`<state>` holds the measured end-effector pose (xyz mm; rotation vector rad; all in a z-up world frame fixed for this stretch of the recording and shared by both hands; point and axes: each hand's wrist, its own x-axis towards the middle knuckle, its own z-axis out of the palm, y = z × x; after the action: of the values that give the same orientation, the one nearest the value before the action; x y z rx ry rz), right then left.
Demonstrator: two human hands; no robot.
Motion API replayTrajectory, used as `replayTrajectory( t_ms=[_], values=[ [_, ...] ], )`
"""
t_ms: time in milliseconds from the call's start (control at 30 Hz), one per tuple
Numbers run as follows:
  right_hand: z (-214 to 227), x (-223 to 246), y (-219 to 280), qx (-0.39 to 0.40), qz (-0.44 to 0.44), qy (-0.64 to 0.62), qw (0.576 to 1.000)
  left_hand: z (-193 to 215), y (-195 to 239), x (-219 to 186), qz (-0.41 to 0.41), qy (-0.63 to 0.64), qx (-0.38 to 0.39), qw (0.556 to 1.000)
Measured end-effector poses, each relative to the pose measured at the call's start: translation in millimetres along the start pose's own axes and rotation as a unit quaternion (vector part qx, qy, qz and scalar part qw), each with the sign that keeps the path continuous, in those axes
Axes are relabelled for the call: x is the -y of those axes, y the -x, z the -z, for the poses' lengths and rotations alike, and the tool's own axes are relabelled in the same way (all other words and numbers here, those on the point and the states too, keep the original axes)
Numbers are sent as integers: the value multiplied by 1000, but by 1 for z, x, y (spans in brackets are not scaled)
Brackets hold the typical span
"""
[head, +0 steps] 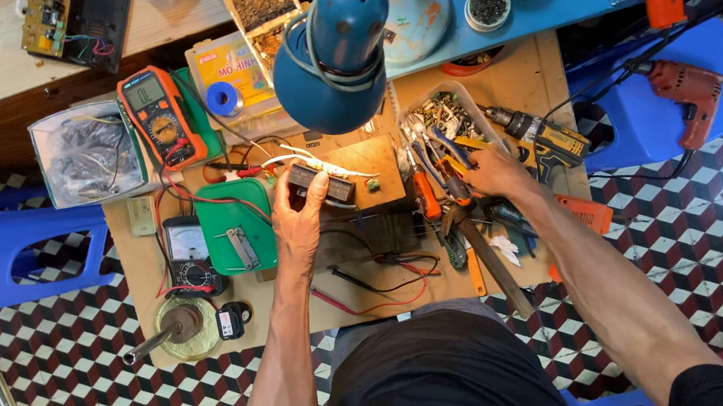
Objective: The person works on a small electronic device on a cluttered workbench. They use a hammer to tap components, a heat gun to apply heat, and pliers to adjust parts. The person also uses a multimeter to test the device.
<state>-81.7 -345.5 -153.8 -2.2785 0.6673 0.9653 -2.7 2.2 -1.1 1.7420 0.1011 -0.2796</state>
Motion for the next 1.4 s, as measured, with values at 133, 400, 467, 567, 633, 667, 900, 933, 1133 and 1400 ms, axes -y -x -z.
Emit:
replayTrajectory(
  t_ms=[133,400,467,567,633,667,900,933,1133,1400],
  values=[
    [10,-20,-8,-103,110,-79,985,0,-1,1,-4,-11,-11,1000],
    [55,-1,78,-146,28,-205,967,-1,-2,8,-11,4,-12,1000],
    [65,11,110,-188,21,-183,965,-1,-3,9,-9,33,-1,999],
    [72,21,142,-218,29,-249,943,-2,-3,10,-12,36,-8,999],
    [69,18,153,-240,40,-276,930,-1,-1,8,-16,13,-12,1000],
    [67,15,153,-243,30,-294,924,-2,-1,7,-20,2,-15,1000],
    [42,-3,104,-233,86,-510,824,1,1,-2,-18,7,-2,1000],
    [41,-3,96,-226,92,-533,810,1,1,-3,-24,9,0,1000],
    [27,16,69,-485,264,-32,833,-2,-1,-1,-2,46,-4,999],
    [-13,49,-30,-282,178,47,942,-6,12,16,-81,-18,-36,996]
  ],
)
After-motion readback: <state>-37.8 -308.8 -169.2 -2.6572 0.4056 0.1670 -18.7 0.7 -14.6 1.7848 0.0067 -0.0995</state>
